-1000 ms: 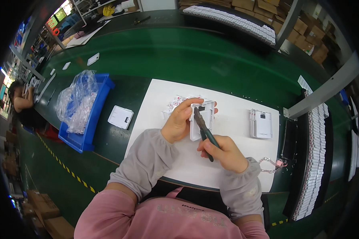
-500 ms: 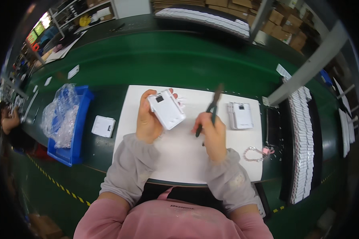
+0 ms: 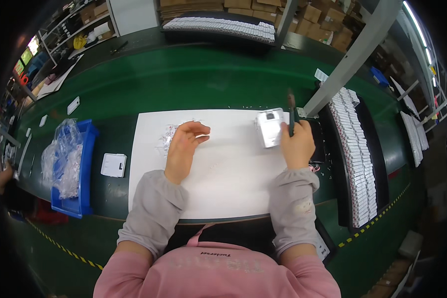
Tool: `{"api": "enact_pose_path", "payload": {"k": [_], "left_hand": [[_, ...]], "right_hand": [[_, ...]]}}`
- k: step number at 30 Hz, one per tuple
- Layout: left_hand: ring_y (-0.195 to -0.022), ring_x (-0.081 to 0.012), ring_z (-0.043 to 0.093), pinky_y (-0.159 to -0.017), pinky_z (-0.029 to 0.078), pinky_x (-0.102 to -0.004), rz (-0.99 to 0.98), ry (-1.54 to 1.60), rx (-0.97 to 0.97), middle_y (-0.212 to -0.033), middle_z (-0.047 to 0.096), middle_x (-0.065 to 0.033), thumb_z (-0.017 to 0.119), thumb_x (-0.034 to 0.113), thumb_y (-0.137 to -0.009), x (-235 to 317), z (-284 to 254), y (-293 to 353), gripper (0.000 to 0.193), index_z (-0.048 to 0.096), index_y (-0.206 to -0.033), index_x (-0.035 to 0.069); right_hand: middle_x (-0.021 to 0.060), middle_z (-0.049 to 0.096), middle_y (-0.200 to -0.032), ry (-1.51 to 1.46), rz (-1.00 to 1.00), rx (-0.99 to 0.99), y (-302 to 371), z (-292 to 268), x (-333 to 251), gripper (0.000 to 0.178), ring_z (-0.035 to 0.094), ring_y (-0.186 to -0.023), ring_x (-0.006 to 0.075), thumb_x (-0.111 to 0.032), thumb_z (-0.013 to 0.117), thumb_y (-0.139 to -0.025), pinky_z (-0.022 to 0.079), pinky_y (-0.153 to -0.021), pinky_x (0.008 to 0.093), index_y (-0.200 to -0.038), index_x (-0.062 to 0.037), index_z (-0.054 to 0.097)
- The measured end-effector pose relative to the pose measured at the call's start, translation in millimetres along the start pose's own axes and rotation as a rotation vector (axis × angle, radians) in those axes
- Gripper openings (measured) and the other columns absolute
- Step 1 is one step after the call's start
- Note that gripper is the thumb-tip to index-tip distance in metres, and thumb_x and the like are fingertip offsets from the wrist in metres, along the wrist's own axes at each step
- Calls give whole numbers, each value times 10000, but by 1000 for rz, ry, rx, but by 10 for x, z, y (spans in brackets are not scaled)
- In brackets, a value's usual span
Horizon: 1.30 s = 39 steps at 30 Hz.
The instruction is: Trimming excess plastic components using diagonal cutters at an assembly line station.
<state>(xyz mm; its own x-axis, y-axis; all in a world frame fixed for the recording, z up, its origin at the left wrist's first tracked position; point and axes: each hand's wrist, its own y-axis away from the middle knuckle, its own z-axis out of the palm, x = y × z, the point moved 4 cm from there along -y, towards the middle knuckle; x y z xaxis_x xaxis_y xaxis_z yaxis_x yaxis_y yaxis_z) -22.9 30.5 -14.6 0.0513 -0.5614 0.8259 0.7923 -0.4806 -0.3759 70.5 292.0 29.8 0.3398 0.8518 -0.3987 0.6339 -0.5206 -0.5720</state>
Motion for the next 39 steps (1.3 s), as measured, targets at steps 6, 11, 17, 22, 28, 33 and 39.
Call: {"api": "enact_pose_path", "payload": {"k": [6, 11, 17, 22, 28, 33, 39], "left_hand": [[-1040, -255, 519, -948, 377, -411, 116, 36, -194, -1079, 560, -153, 490, 420, -917, 435, 509, -9, 404, 478, -1083, 51], [-964, -285, 515, -870, 391, -418, 348, 118, -441, -1016, 595, -174, 521, 491, -888, 1083, 936, 87, 409, 530, -1021, 105], [-843, -239, 532, -790, 423, -427, 502, 337, -449, -863, 615, -87, 477, 378, -926, 1794, 1518, 303, 256, 528, -873, 133], [-832, -195, 523, -787, 408, -417, 413, 383, -558, -861, 616, -22, 458, 308, -965, 1741, 1673, 221, 185, 488, -881, 147], [-789, -173, 512, -709, 377, -371, 497, 279, -305, -874, 634, 15, 485, 232, -942, 1709, 1861, 418, 117, 471, -846, 166], [-754, -156, 502, -644, 352, -333, 607, 244, -153, -884, 649, 46, 507, 168, -922, 1830, 1860, 522, 118, 457, -816, 183], [-719, -138, 493, -578, 327, -295, 726, 259, -36, -894, 663, 76, 530, 105, -902, 1787, 1875, 459, 172, 443, -787, 199]], "right_hand": [[105, 603, -917, 182, 44, -87, -52, 94, 324, 260, 619, -766, 334, -274, 632, -816, 488, -622, 456, -767, -21, 657], [124, 597, -915, 207, 84, -131, -36, 112, 151, 334, 625, -768, 348, -335, 608, -842, 496, -620, 464, -775, -13, 664], [132, 553, -904, -43, -275, 112, 178, 83, -506, 168, 566, -790, 324, -184, 649, -790, 473, -639, 422, -831, -22, 632], [129, 548, -870, -444, -495, -327, 547, 412, -1092, 129, 558, -746, 318, -139, 652, -748, 461, -624, 416, -809, -28, 628], [107, 555, -863, -545, -762, -376, 863, 776, -1367, 127, 551, -742, 289, -126, 667, -717, 445, -625, 402, -806, -40, 639], [121, 559, -846, -642, -728, -346, 869, 790, -1271, 140, 560, -726, 302, -103, 682, -719, 451, -607, 401, -831, -30, 641], [133, 562, -853, -664, -645, -336, 824, 746, -1204, 136, 564, -703, 304, -105, 685, -734, 455, -591, 389, -831, -21, 638]]}}
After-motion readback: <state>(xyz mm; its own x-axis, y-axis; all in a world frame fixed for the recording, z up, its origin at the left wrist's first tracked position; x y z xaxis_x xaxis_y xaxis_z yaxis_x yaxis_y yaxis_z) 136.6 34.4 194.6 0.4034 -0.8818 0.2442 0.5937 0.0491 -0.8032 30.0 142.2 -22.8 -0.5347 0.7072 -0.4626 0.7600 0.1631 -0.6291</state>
